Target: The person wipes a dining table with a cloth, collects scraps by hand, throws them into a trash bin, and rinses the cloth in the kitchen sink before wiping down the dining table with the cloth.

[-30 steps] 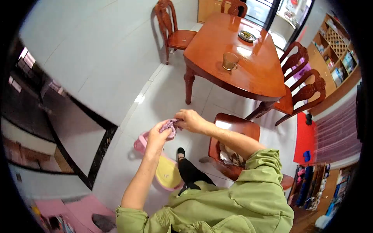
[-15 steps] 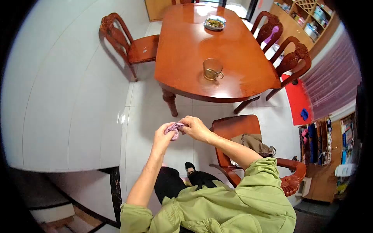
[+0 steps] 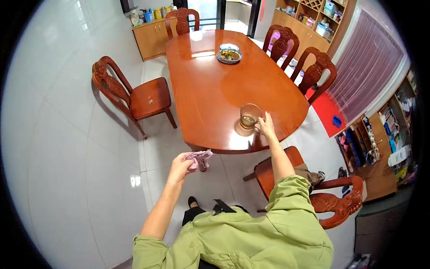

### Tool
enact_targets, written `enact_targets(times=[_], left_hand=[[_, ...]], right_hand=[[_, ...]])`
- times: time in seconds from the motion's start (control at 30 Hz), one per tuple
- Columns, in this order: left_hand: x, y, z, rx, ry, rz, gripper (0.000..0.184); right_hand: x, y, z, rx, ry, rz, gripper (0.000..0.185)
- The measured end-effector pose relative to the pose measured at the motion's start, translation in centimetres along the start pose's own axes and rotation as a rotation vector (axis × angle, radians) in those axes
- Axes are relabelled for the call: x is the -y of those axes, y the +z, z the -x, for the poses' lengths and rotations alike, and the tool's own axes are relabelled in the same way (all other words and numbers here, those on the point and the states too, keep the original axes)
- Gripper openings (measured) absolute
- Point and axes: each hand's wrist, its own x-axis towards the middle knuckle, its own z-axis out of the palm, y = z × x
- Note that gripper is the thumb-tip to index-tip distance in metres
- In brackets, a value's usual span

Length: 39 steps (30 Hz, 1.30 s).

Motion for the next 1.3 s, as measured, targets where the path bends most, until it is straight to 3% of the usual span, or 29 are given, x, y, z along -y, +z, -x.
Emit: enact_targets(times=[0.07, 0.17, 0.2, 0.27, 0.4, 0.43, 0.53, 0.77, 0.87, 0.9, 0.97, 1.03, 1.07, 1.1, 1.13, 1.17, 1.3], left_hand=[[-1.5, -1.7, -1.7, 0.002, 0.069, -0.054, 0.03], [-4.0, -1.5, -4.5, -0.05, 0.143, -0.228, 0.031], [-3.7, -1.2, -5.7, -0.051, 0.227, -0.248, 0.031], [-1.7, -0.6, -9.0, -0.058, 0.398, -0.278, 0.032], [2.4, 0.3, -12.3, 0.06, 0.603, -1.251, 0.049], [4.4, 0.0, -13.6, 0.164, 0.552, -1.339, 0.061], [4.1, 1.5, -16.2, 0.17, 0.646, -1.471, 0.061], [1.6, 7.1, -26.1, 0.241, 0.653, -1.569, 0.056], [0.9, 9.7, -30.2, 0.256, 0.694, -1.574, 0.056], [0.7, 10.5, -31.4, 0.263, 0.708, -1.57, 0.055], [0.4, 11.9, -32.7, 0.284, 0.732, -1.547, 0.054], [0.3, 12.5, -32.9, 0.311, 0.729, -1.475, 0.051], [0.3, 12.6, -32.9, 0.326, 0.729, -1.438, 0.05], [0.4, 12.5, -32.8, 0.382, 0.759, -1.384, 0.047], [0.6, 12.2, -32.4, 0.439, 0.788, -1.331, 0.044], [0.6, 12.0, -32.0, 0.498, 0.817, -1.276, 0.042], [-0.8, 12.3, -29.9, 0.703, 0.791, -1.131, 0.034]], right_hand=[[0.9, 0.1, -0.5, 0.109, 0.188, -0.024, 0.055], [-0.8, 1.9, -1.0, 0.006, 0.263, 0.276, 0.043], [3.8, 0.9, 0.6, 0.021, 0.37, 0.236, 0.036], [0.2, 2.4, -0.8, 0.016, 0.421, 0.323, 0.039], [3.6, 3.0, -2.4, -0.061, 0.479, 0.396, 0.043], [3.8, 3.5, -3.5, -0.09, 0.467, 0.392, 0.043], [4.2, 4.3, -8.2, -0.133, 0.471, 0.366, 0.042], [1.7, 6.9, -19.9, -0.112, 0.499, 0.335, 0.043], [1.3, 6.8, -22.5, -0.03, 0.431, 0.195, 0.046], [1.3, 6.9, -22.4, -0.109, 0.369, 0.156, 0.044], [1.4, 6.8, -20.6, -0.276, 0.242, 0.087, 0.043], [1.7, 7.2, -16.1, -0.165, -0.057, 0.094, 0.038], [2.6, 7.1, -13.7, 0.052, 0.001, 0.079, 0.039], [1.1, 8.5, -11.7, 0.198, -0.102, 0.154, 0.042], [0.8, 9.6, -9.4, 0.242, -0.138, 0.252, 0.045], [1.3, 9.9, -8.4, 0.313, -0.141, 0.184, 0.049], [1.9, 10.1, -6.7, 0.17, 0.063, 0.046, 0.02]])
